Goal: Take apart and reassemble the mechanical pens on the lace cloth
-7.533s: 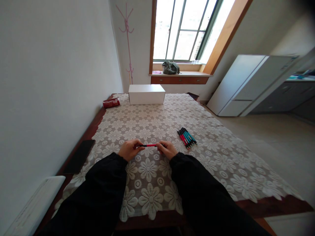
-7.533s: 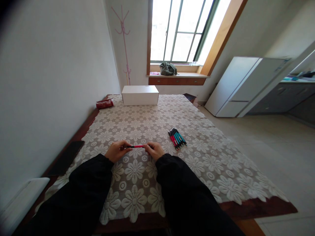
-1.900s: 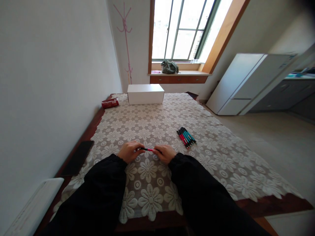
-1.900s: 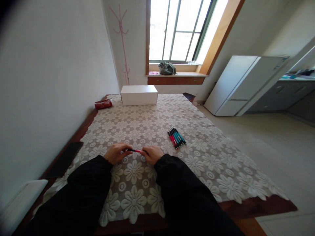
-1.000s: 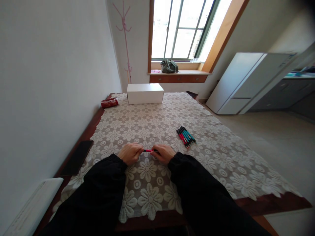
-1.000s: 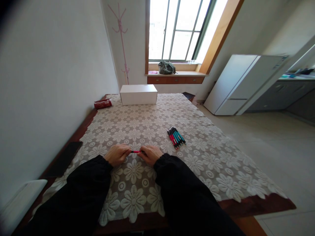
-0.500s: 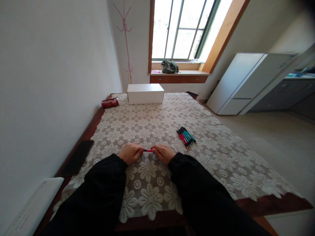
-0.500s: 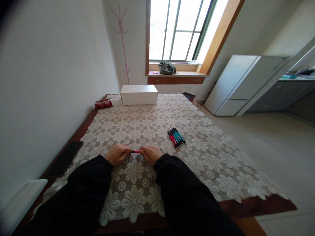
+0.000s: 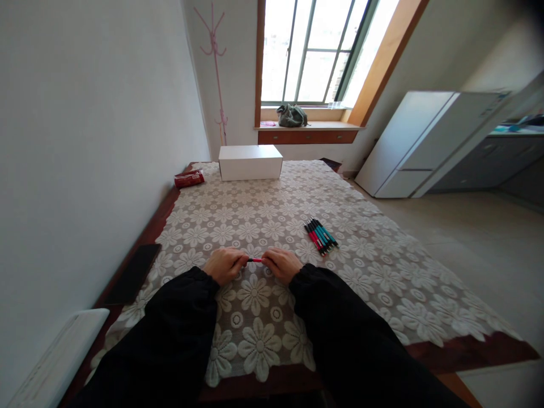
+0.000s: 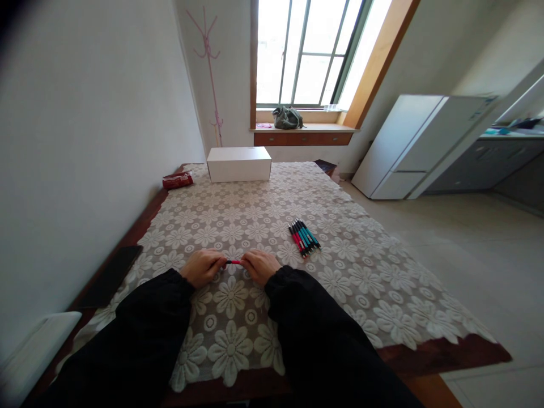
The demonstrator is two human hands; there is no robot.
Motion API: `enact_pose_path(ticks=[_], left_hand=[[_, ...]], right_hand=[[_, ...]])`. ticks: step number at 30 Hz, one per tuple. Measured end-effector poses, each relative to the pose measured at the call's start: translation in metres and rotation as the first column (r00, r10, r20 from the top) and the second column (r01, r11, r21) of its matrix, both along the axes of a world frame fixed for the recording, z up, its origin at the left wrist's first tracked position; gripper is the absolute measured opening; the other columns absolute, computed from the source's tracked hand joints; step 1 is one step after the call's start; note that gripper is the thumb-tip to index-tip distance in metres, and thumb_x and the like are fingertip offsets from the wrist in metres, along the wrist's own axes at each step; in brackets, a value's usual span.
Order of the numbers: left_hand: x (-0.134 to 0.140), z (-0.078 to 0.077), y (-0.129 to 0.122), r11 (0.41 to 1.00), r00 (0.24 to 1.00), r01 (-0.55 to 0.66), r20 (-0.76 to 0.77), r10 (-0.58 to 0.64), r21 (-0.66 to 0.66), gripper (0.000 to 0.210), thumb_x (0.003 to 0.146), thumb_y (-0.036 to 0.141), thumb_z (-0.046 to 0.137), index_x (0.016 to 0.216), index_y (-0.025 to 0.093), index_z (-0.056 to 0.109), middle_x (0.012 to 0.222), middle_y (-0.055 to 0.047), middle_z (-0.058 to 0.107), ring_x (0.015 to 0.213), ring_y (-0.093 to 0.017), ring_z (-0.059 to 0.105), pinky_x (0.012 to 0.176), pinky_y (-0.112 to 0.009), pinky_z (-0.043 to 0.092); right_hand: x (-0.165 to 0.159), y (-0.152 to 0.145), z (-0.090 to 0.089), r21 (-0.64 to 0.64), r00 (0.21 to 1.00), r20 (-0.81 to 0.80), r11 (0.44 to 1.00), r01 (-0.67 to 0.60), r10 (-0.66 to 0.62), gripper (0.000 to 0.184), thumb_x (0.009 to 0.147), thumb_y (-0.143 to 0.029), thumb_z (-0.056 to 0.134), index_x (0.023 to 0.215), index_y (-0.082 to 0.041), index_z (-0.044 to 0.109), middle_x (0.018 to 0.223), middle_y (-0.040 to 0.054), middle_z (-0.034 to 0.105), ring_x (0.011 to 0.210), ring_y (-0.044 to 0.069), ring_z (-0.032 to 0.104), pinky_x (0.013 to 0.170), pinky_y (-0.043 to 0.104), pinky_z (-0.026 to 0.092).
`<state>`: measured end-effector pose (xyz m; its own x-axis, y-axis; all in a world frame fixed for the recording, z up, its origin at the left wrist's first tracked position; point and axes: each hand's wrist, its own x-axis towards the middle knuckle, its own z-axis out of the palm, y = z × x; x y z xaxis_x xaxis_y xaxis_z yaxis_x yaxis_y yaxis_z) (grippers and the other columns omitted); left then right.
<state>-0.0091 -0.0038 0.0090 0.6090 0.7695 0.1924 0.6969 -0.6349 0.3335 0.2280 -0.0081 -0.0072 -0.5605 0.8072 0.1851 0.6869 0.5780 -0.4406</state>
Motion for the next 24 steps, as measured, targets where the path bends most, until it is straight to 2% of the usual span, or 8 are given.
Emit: enact_pose_path(ticks=[2,5,11,14,17,20,24], left_hand=[[0.0001,0.0004,0.0001,1.000,1.000,-0.003,-0.002,0.003,-0.004,0.042,0.098,0.038,0.033,0.076,0.021,0.065,0.074,-0.003,0.064,0.075,-0.016,0.058,0.067,-0.026,0.038],[-0.0005,-0.0002,0.0006,1.000,1.000,-0.014,0.007,0.014,-0.007,0.042,0.098,0.039,0.033,0.077,0.021,0.066,0.074,-0.003,0.064,0.075,-0.016,0.058,0.068,-0.025,0.039],[-0.0007,-0.0003,0.0013,1.000,1.000,-0.021,0.001,0.021,-0.020,0.044,0.098,0.040,0.032,0.078,0.021,0.066,0.075,-0.003,0.065,0.075,-0.016,0.059,0.068,-0.026,0.040],[-0.0006,-0.0003,0.0014,0.999,1.000,-0.027,-0.002,0.027,-0.025,0.043,0.098,0.040,0.033,0.079,0.022,0.066,0.076,-0.003,0.065,0.076,-0.016,0.059,0.069,-0.025,0.040],[-0.0009,-0.0009,0.0016,0.999,1.000,-0.028,0.012,0.028,-0.029,0.042,0.098,0.040,0.033,0.079,0.022,0.066,0.076,-0.003,0.065,0.076,-0.016,0.059,0.070,-0.025,0.040],[-0.0011,-0.0009,0.0019,0.999,1.000,-0.020,0.016,0.021,-0.037,0.043,0.098,0.039,0.032,0.079,0.022,0.067,0.076,-0.003,0.065,0.076,-0.016,0.059,0.070,-0.025,0.041],[-0.0010,-0.0005,0.0017,0.999,1.000,-0.020,0.016,0.021,-0.032,0.043,0.098,0.039,0.033,0.078,0.022,0.067,0.076,-0.003,0.066,0.075,-0.016,0.059,0.068,-0.025,0.040]], right_hand=[[-0.0003,0.0002,-0.0008,-0.003,0.999,-0.020,1.000,0.030,-0.030,0.012,0.093,-0.030,0.051,0.096,-0.020,0.058,0.090,0.0033,0.063,0.083,0.015,0.057,0.075,0.025,0.039],[-0.0005,0.0006,-0.0028,-0.021,0.998,-0.004,0.998,0.058,-0.058,0.016,0.090,-0.032,0.056,0.100,-0.020,0.056,0.083,0.0011,0.063,0.075,0.015,0.056,0.070,0.025,0.038],[0.0002,0.0015,-0.0037,0.025,1.000,0.004,1.000,-0.016,0.016,0.021,0.098,-0.031,0.042,0.097,-0.021,0.060,0.092,0.0041,0.065,0.087,0.016,0.058,0.078,0.026,0.039],[0.0004,0.0016,-0.0042,0.027,1.000,-0.015,1.000,0.011,-0.011,0.013,0.093,-0.030,0.051,0.097,-0.020,0.059,0.092,0.0040,0.065,0.085,0.016,0.058,0.076,0.025,0.039],[0.0006,0.0014,-0.0046,-0.005,0.999,-0.010,0.999,0.043,-0.043,0.017,0.090,-0.032,0.056,0.103,-0.020,0.057,0.085,0.0021,0.064,0.076,0.015,0.057,0.071,0.025,0.038],[0.0006,0.0015,-0.0037,-0.026,0.999,0.034,1.000,0.017,-0.016,0.021,0.094,-0.037,0.050,0.104,-0.021,0.059,0.080,0.0019,0.064,0.075,0.015,0.058,0.072,0.026,0.038],[0.0003,0.0014,-0.0024,-0.007,0.999,0.035,1.000,-0.023,0.023,0.023,0.098,-0.033,0.041,0.097,-0.021,0.061,0.090,0.0043,0.066,0.086,0.016,0.059,0.078,0.026,0.039]])
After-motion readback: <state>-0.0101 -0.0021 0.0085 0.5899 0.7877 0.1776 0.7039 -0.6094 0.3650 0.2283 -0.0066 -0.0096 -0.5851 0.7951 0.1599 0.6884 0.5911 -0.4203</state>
